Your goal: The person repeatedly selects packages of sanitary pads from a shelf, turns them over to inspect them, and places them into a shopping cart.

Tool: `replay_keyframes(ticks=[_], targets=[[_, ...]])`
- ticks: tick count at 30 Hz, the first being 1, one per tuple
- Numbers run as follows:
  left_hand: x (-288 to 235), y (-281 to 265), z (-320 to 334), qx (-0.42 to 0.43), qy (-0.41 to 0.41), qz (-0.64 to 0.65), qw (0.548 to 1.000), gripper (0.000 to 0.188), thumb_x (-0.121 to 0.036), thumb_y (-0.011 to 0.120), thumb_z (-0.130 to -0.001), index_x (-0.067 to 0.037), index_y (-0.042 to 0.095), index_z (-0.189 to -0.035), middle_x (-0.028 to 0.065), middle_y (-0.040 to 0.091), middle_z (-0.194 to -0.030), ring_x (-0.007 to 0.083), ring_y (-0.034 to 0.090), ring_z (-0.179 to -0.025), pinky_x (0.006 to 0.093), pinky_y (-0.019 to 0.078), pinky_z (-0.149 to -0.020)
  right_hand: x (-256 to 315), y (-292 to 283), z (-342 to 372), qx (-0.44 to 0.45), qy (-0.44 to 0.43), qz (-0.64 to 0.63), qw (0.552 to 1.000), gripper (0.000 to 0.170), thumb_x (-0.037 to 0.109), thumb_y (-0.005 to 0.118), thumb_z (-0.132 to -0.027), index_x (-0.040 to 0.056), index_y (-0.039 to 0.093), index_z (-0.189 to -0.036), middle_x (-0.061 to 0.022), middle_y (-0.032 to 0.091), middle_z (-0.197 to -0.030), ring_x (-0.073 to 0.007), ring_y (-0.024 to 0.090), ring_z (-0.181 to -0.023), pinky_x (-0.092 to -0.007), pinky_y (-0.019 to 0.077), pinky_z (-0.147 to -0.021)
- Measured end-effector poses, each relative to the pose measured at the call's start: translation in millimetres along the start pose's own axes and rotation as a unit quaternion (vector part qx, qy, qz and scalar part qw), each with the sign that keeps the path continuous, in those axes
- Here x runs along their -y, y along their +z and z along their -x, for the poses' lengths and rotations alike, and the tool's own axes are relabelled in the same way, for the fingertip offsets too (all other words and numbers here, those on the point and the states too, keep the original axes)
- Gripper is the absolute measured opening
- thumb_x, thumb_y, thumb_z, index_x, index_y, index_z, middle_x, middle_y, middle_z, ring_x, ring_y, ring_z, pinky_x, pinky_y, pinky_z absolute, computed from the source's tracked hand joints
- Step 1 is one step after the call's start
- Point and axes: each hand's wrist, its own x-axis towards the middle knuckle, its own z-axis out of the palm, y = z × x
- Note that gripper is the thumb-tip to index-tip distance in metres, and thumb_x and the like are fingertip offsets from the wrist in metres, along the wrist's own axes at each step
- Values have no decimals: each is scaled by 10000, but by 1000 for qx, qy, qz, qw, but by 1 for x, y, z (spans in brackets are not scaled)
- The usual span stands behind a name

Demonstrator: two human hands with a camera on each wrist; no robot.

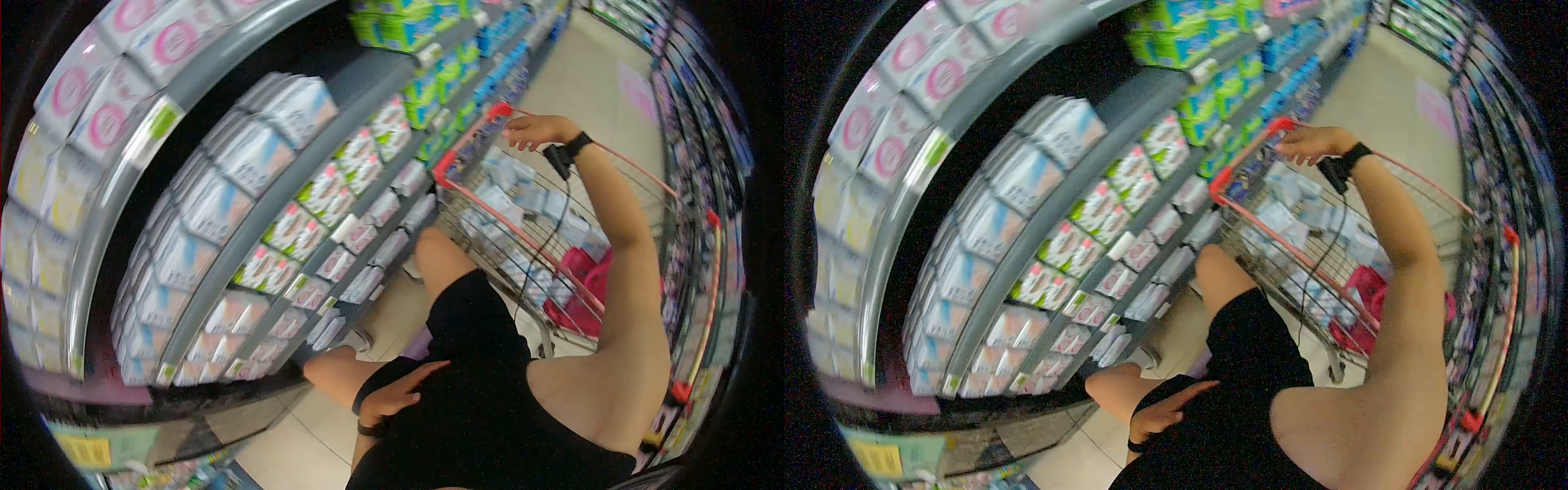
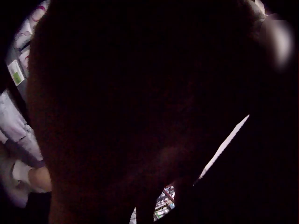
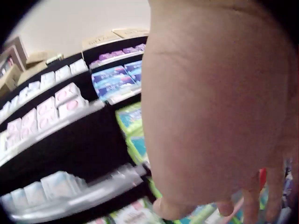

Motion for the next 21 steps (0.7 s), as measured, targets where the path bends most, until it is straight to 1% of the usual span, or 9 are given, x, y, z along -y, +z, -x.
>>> replay_keyframes(ticks=[4,5,6,8,10,14,16,19,21], targets=[[1,-4,-7,15,-22,3,1000,1087,-807,475,-856,-31,229,-1576,178,227,-1632,304,193,-1515,446,109,-1229,-117,29,-35,31,86,43,995,794,676,577,-902,13,565,-1338,-134,654,-1188,-253,649,-1006,-402,547,-837],[-3,-4,-8,12,-30,0,999,1088,-809,478,-853,-34,231,-1576,176,229,-1631,303,194,-1514,444,109,-1229,-131,41,-42,29,110,22,993,702,593,618,-924,8,566,-1309,-127,640,-1149,-195,615,-965,-333,528,-825],[-3,-5,-7,16,-33,-5,999,1086,-806,480,-855,-34,230,-1576,176,230,-1631,303,198,-1513,444,113,-1228,-144,56,-45,8,118,-2,993,737,589,644,-907,5,540,-1342,-144,636,-1148,-205,613,-981,-349,538,-811],[-2,-6,-7,15,-38,-17,999,1081,-800,485,-859,-33,229,-1576,177,232,-1629,302,205,-1511,443,122,-1227,-167,94,-52,-53,126,-34,990,870,665,598,-883,-50,508,-1369,-194,652,-1222,-304,659,-1045,-438,542,-866],[-5,-6,-5,7,-60,-22,998,1067,-789,486,-868,-33,228,-1576,172,235,-1631,300,215,-1508,443,135,-1226,-208,134,-83,-57,139,-40,988,954,689,608,-858,-55,451,-1434,-235,595,-1330,-330,646,-1104,-436,542,-892],[-6,-2,-2,-19,-82,-54,995,1030,-772,477,-888,-53,227,-1582,156,238,-1635,302,231,-1503,445,169,-1217,-194,192,-99,4,121,-17,992,1138,669,645,-846,-103,184,-1545,-271,493,-1442,-350,644,-1061,-414,535,-853],[2,0,1,-37,-59,-52,996,1014,-761,477,-895,-62,224,-1585,151,236,-1638,304,233,-1503,444,178,-1214,-167,196,-108,55,131,-97,985,1070,563,666,-885,-135,172,-1528,-290,541,-1359,-322,658,-1010,-423,538,-824],[5,8,1,-50,-41,-29,997,989,-739,483,-909,-65,226,-1586,152,240,-1637,309,235,-1503,444,185,-1210,-146,203,-131,51,104,-86,990,982,437,696,-899,-113,185,-1532,-294,537,-1331,-306,630,-1055,-428,536,-805],[1,9,-2,-43,20,-20,999,973,-721,492,-917,-60,232,-1583,156,245,-1634,312,235,-1503,443,186,-1210,-128,218,-131,-21,78,111,990,951,438,782,-805,-65,320,-1467,-279,581,-1241,-344,629,-1033,-451,528,-809]])
